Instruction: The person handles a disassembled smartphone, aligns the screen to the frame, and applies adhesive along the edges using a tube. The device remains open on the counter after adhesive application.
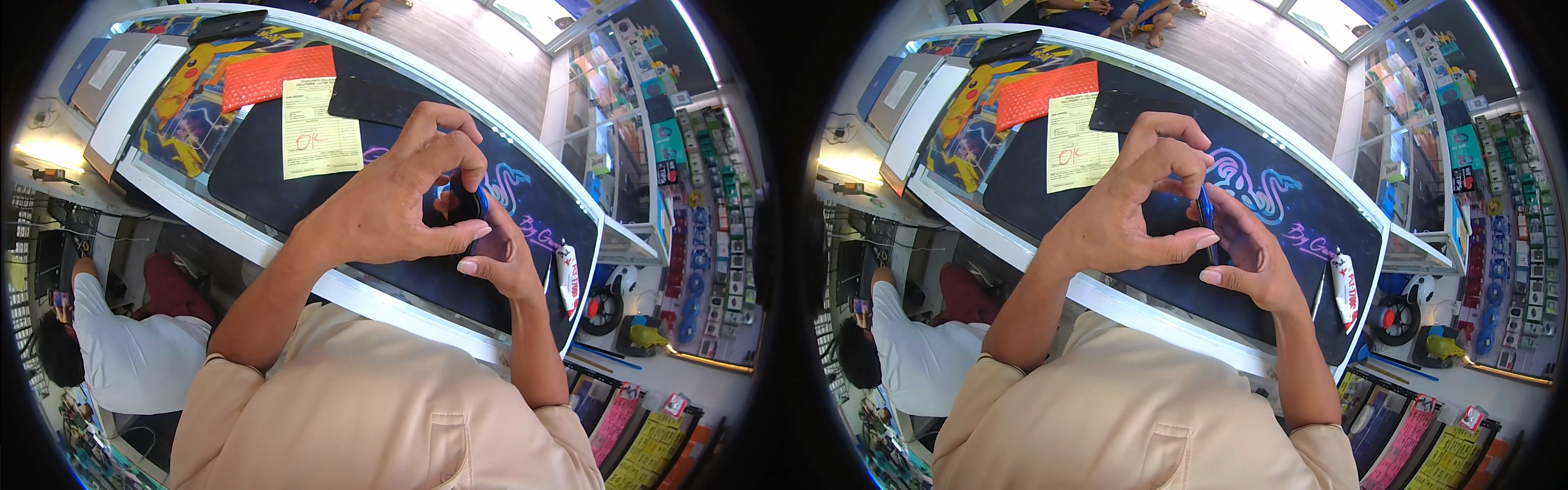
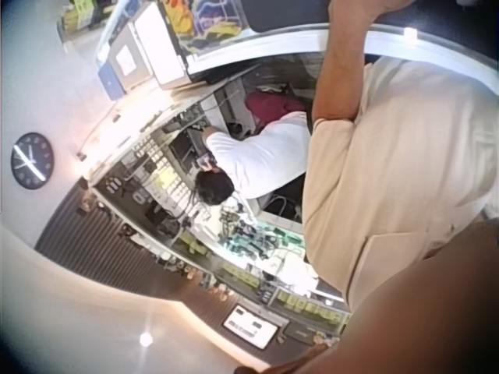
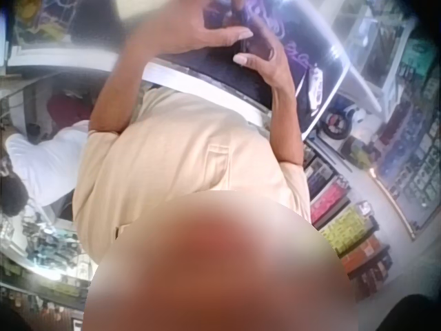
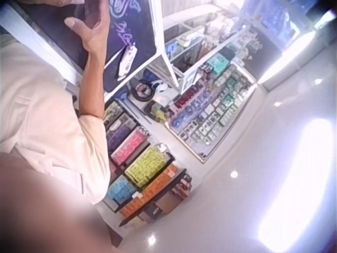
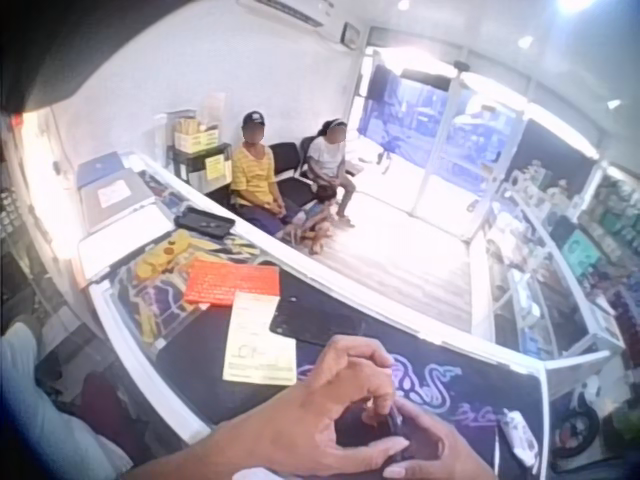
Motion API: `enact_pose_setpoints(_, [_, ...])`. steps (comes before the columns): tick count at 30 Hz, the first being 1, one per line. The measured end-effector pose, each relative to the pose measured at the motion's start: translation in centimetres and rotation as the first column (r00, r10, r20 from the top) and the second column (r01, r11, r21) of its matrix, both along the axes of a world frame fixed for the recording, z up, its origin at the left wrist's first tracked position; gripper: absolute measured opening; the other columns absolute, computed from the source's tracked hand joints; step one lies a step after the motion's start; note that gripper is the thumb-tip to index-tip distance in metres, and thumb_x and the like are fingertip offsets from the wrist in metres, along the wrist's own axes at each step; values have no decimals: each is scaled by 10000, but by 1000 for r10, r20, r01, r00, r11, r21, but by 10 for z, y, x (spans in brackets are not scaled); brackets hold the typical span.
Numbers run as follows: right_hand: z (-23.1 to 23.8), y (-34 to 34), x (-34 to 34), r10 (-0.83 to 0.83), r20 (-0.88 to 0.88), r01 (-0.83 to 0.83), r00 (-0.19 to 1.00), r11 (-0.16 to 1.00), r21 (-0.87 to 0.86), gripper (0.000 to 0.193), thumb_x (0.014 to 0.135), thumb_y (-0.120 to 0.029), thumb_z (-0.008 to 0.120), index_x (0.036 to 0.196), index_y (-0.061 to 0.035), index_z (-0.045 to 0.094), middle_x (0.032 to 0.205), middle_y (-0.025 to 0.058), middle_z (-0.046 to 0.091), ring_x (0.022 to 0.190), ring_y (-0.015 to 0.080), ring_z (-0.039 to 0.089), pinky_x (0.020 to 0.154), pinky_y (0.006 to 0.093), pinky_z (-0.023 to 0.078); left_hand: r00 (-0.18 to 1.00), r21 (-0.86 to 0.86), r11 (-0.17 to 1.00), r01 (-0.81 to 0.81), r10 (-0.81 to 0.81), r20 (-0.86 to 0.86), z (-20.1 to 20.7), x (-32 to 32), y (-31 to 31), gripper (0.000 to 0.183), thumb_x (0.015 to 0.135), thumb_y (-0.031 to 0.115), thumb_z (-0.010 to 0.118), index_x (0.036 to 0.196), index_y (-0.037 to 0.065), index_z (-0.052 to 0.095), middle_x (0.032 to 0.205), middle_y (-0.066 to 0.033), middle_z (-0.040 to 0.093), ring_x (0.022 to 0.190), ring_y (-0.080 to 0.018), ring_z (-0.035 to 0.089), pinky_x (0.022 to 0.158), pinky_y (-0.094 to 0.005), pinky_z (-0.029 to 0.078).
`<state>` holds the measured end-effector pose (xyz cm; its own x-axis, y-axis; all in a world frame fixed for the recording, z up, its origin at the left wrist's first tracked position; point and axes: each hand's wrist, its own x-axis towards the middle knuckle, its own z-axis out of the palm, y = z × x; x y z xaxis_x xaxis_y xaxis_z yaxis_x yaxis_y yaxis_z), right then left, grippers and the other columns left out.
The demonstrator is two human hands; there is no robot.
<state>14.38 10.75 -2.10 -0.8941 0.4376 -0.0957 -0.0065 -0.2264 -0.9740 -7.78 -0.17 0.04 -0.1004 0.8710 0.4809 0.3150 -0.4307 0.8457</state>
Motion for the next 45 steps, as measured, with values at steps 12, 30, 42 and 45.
enact_pose_setpoints(12, [2, 0, 9, -1, 41, 3, 999, 999, -45, 1075, 726, -56, 943, 1651, 1, 400, 1585, 161, 514, 1519, 286, 456, 1289, 439, 308, 995, -14, 997, 72, -73, -63, 11, 8, 1, 435, 840, 155, 899, 1163, 137, 609, 1314, -102, 513, 1134, -218, 591, 911, -365, 568])
enact_pose_setpoints(30, [-8, 20, 49, 10, -37, -6, 999, 995, 104, 1223, 635, -216, 1014, 1655, 18, 381, 1651, 136, 433, 1554, 268, 396, 1300, 437, 255, 895, 53, 988, 147, -110, -432, 41, 46, 9, 396, 827, 174, 885, 1102, 130, 604, 1358, -86, 545, 1126, -303, 639, 813, -414, 582])
enact_pose_setpoints(42, [-20, 21, 36, 81, -217, -36, 973, 978, 206, 1119, 689, -208, 977, 1642, -39, 416, 1552, 161, 499, 1458, 320, 515, 1284, 484, 333, 990, 165, 985, 43, -20, -136, 9, 44, 17, 871, 646, 326, 1066, 1297, 117, 527, 1436, -162, 497, 1275, -292, 597, 1033, -402, 554])
enact_pose_setpoints(45, [-21, 22, 36, 82, -247, -28, 966, 976, 215, 1119, 690, -214, 983, 1641, -42, 418, 1545, 165, 505, 1445, 318, 527, 1279, 483, 344, 981, 128, 991, 44, -19, -193, 4, 38, 20, 931, 615, 365, 1080, 1324, 119, 530, 1429, -161, 503, 1308, -293, 570, 1024, -401, 551])
